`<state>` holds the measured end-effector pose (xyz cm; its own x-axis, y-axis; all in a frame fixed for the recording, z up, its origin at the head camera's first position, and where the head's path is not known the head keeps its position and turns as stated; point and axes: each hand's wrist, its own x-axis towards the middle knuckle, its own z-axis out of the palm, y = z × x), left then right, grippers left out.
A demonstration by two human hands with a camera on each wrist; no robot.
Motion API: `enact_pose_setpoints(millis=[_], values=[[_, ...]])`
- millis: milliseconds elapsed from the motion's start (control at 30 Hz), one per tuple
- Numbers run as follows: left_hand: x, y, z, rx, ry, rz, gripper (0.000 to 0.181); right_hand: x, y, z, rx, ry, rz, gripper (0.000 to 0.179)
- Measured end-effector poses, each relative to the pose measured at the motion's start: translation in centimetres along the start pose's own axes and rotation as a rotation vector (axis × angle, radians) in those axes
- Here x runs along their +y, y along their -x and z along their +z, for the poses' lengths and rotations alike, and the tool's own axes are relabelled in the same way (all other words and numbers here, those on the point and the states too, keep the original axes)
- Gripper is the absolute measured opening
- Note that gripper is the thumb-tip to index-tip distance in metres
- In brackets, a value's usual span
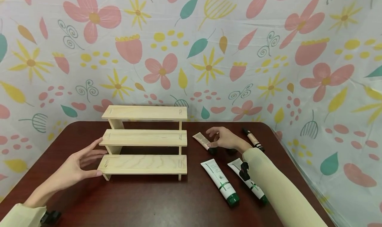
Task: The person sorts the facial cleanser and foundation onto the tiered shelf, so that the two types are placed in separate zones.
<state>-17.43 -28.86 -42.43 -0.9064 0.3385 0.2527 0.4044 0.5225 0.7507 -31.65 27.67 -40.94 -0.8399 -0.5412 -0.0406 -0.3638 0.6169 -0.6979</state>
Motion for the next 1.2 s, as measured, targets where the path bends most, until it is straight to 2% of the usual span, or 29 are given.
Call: enact_pose_setpoints(millis=[133, 433, 833, 1200], values=[[0.0, -0.1, -0.1, -0.008, 0.003, -0.011, 0.109, 0.5, -0.5, -0.1, -0.009, 0.011, 0.018, 0.056], [-0.4, -0.2, -0.1, -0.008, 0.027, 0.006, 0.111, 0.4, -1.5, 0.2, -0.038, 0.063, 0.057, 0.053], [-0.4, 0.0, 0.0, -0.01, 0.048, 0.005, 0.109, 0.5, -2.1, 0.5, -0.073, -0.027, 0.107, 0.054], [-0.4, 0.1, 0.0, -0.007, 0.052, -0.005, 0.108, 1.0, -2.6, 0.7, -0.085, -0.027, 0.109, 0.05]])
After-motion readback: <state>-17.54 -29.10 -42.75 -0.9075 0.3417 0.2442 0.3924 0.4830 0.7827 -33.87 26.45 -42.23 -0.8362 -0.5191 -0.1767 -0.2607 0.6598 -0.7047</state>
